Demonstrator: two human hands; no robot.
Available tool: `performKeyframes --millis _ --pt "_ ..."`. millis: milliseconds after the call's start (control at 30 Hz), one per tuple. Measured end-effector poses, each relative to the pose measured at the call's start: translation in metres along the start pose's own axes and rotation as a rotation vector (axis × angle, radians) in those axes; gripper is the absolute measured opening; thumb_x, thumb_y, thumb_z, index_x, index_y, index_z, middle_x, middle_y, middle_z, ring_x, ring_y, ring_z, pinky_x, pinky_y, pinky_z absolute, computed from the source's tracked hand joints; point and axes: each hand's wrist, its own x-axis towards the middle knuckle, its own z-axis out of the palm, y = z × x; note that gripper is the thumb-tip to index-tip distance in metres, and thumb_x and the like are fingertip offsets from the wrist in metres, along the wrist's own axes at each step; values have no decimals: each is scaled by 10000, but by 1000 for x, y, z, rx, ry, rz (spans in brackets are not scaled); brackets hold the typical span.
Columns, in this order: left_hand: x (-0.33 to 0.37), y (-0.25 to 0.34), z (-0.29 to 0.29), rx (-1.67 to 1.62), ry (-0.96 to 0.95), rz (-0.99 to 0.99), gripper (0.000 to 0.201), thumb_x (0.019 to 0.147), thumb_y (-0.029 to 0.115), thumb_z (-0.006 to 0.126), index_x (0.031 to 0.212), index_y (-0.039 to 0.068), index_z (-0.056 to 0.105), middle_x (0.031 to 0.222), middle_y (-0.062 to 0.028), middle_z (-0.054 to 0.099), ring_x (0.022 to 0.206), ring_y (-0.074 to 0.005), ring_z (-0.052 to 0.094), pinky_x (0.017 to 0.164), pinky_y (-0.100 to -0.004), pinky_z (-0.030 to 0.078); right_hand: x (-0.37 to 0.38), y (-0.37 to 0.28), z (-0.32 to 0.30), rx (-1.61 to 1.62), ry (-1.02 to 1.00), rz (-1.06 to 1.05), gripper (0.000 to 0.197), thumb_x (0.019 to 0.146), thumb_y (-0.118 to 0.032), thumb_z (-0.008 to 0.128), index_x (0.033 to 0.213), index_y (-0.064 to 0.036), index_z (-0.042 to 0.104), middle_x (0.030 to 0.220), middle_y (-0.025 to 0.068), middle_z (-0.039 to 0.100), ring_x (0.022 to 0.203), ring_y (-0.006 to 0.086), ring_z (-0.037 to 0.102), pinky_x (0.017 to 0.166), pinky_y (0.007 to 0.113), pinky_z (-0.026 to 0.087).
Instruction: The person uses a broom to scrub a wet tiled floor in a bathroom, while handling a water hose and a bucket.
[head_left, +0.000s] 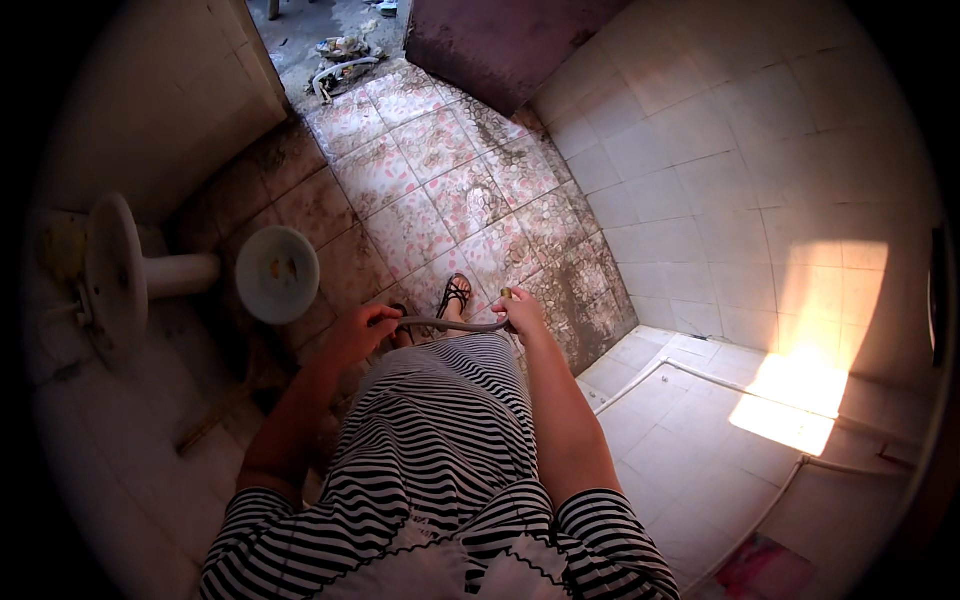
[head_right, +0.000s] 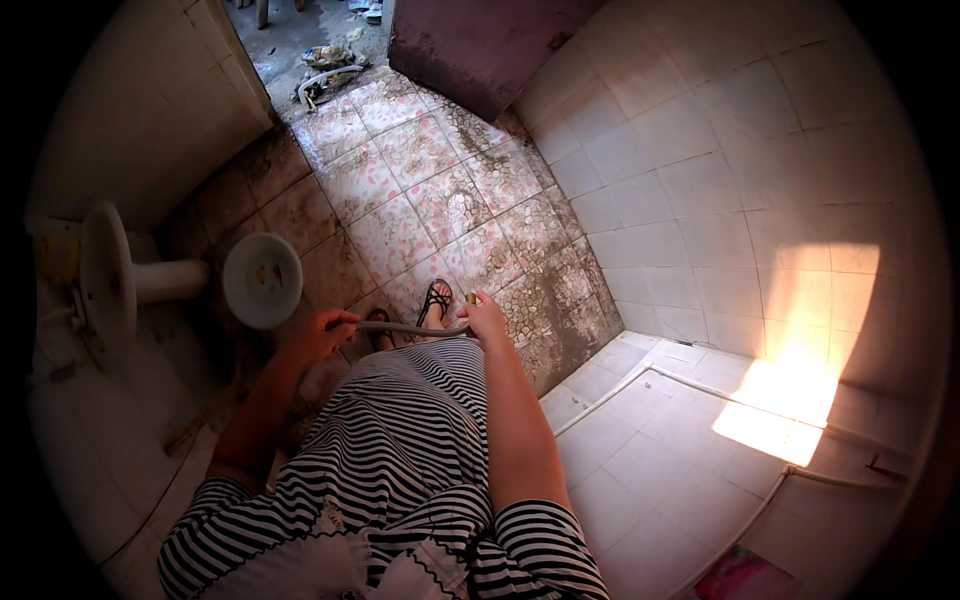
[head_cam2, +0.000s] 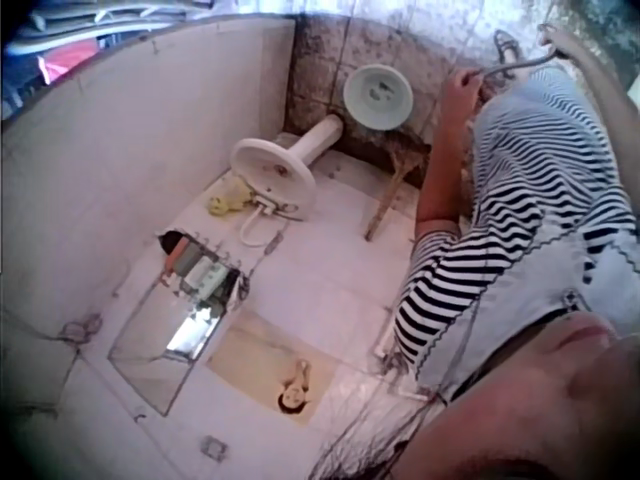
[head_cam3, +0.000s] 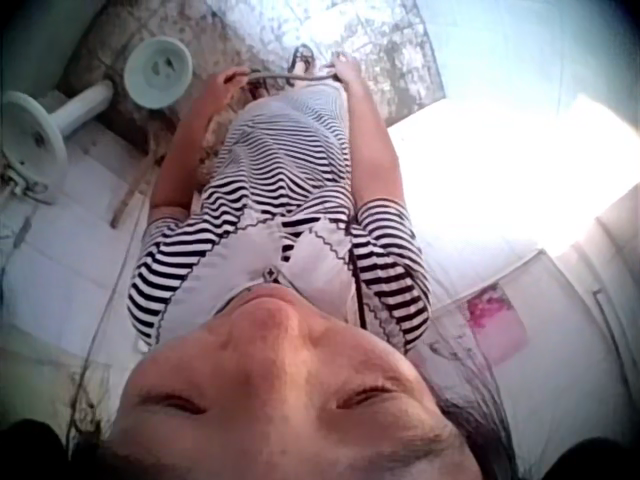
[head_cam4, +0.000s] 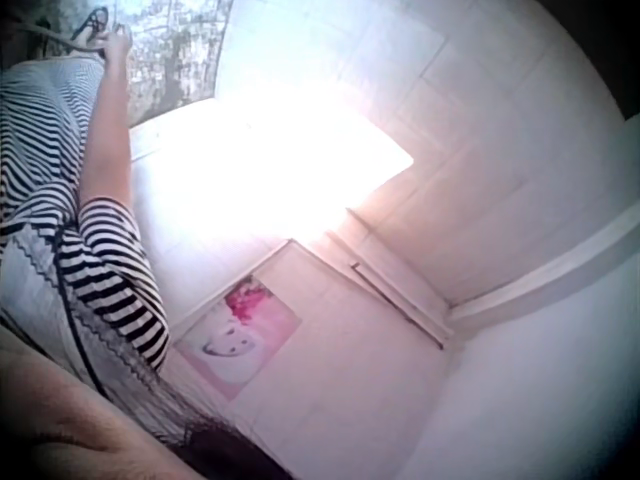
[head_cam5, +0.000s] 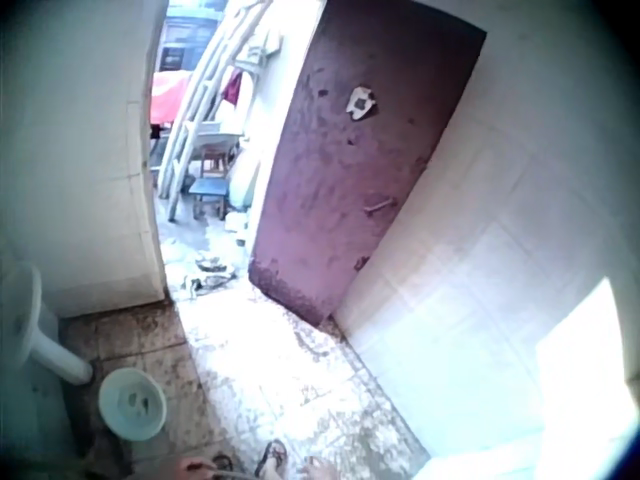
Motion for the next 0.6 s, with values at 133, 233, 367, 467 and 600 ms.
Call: performKeyframes --millis 133,233,367,467,600 --pt "-3 7 3 49 10 -19 248 835 155 564 1043 24 588 706 7 600 534 -36 469 484 -194 388 15 6 -7 -63 -60 49 471 806 -69 495 1264 -24 393 743 114 632 531 169 585 408 279 421" --pt "-10 27 8 84 18 -50 248 835 160 566 1045 30 588 704 7 601 546 -38 471 493 -201 397 18 16 -6 52 84 30 383 811 -86 499 1184 -12 458 726 103 631 509 168 578 376 286 398" --pt "-3 16 14 39 -18 -50 246 838 160 561 1048 36 589 714 7 598 558 -42 474 501 -206 403 22 24 -13 40 311 -35 286 815 -90 500 1092 -21 503 722 113 618 460 152 534 342 277 365" --pt "3 7 18 -43 -70 -83 246 841 156 555 1054 38 586 728 6 593 566 -41 474 505 -200 400 15 23 -19 98 245 22 291 802 -68 502 1090 -34 494 735 119 609 473 156 535 343 273 374" --pt "10 18 28 -23 -93 -58 250 840 158 552 1054 34 586 712 1 591 548 -57 487 493 -215 400 11 39 -29 218 332 23 353 792 -35 492 1143 -42 462 732 117 599 530 181 579 363 283 398"
